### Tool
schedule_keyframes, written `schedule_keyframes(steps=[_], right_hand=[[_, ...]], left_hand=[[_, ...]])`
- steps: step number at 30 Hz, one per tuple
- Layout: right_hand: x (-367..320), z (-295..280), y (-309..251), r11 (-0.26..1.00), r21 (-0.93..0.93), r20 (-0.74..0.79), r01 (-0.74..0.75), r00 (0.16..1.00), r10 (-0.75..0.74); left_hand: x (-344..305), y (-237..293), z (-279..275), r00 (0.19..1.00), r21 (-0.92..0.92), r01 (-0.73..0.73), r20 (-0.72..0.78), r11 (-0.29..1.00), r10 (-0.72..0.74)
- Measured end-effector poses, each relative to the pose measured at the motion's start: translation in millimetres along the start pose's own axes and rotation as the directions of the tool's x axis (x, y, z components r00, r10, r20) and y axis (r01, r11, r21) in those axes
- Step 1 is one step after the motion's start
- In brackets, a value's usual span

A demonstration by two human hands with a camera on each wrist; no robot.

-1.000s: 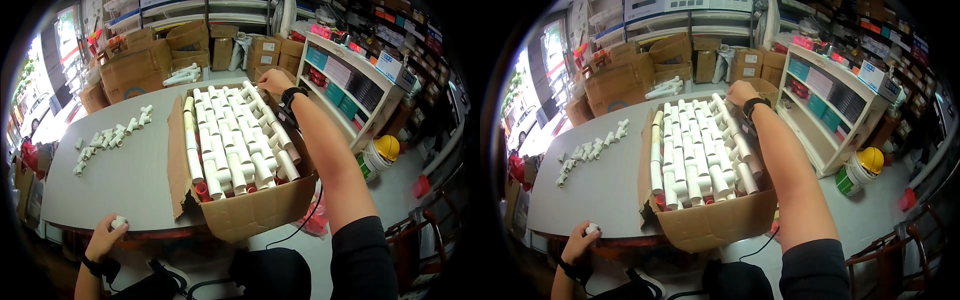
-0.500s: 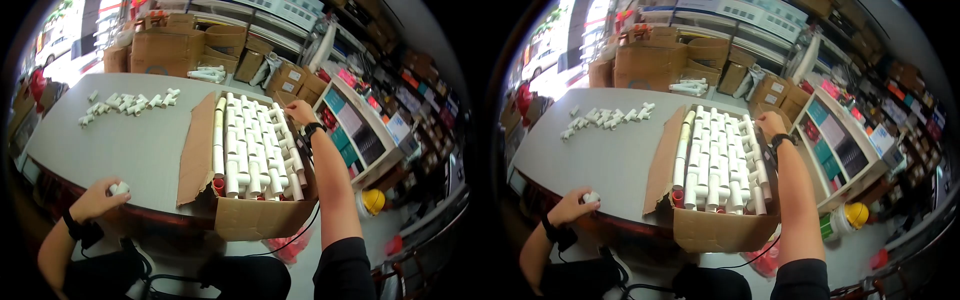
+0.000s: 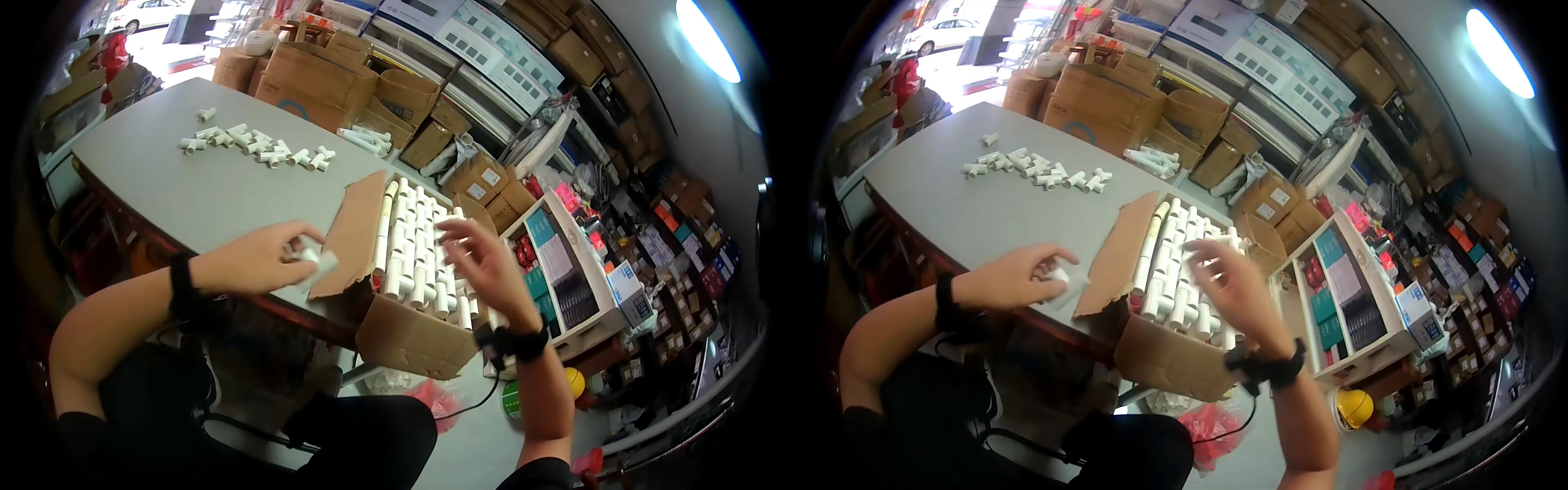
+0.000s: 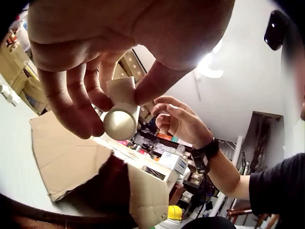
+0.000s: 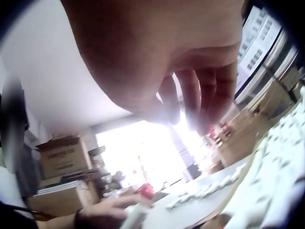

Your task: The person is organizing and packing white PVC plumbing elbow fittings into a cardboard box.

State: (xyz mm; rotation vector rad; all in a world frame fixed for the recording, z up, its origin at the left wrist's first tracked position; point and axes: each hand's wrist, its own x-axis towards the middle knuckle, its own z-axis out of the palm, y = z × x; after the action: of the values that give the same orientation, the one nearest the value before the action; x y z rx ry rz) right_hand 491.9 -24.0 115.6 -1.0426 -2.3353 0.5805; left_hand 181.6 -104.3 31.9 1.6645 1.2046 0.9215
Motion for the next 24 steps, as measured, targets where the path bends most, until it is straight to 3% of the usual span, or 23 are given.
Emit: schedule_keyframes(steps=[2,5,9,11,14,15,16,18,19,21,24], right_hand=[[-21,32,-41,0.985,-0.047,0.071,0.164,0.985,-0.16],[-40,66,-71,0.976,0.01,0.129,0.219,0.967,-0.218],[-46,76,-72,0.992,0.004,0.222,0.127,0.967,-0.125],[-49,70,-73,0.997,0.073,0.253,0.006,0.967,-0.024],[-49,48,-64,0.999,-0.028,0.294,-0.03,0.955,0.037],[-46,35,-60,0.995,-0.046,0.243,-0.09,0.965,0.098],[-40,20,-33,0.995,-0.098,0.136,0.001,0.991,0.013],[-20,-19,11,0.994,0.028,-0.022,-0.104,0.994,0.104],[-14,-38,16,0.979,0.041,-0.106,-0.201,0.973,0.204],[5,-74,68,0.962,0.045,-0.231,-0.27,0.934,0.273],[23,-92,128,0.942,0.102,-0.285,-0.319,0.898,0.335]], left_hand=[[-3,8,14,0.985,0.157,-0.169,0.009,0.973,0.17],[-15,24,30,0.962,0.024,-0.247,0.131,0.969,0.241],[-24,30,44,0.918,-0.032,-0.367,0.15,0.93,0.367],[-25,31,44,0.935,-0.044,-0.325,0.135,0.945,0.328],[-23,23,48,0.946,-0.029,-0.319,0.054,0.947,0.32],[-23,18,49,0.947,-0.017,-0.321,0.018,0.947,0.321],[-24,14,46,0.95,0.002,-0.309,0.036,0.951,0.309],[-23,8,34,0.955,0.044,-0.291,0.069,0.956,0.288],[-24,4,30,0.978,0.018,-0.2,0.056,0.98,0.199],[-21,-12,23,0.98,0.082,-0.199,0.016,0.977,0.198],[-19,-26,15,0.991,0.09,-0.133,-0.018,0.987,0.135]])
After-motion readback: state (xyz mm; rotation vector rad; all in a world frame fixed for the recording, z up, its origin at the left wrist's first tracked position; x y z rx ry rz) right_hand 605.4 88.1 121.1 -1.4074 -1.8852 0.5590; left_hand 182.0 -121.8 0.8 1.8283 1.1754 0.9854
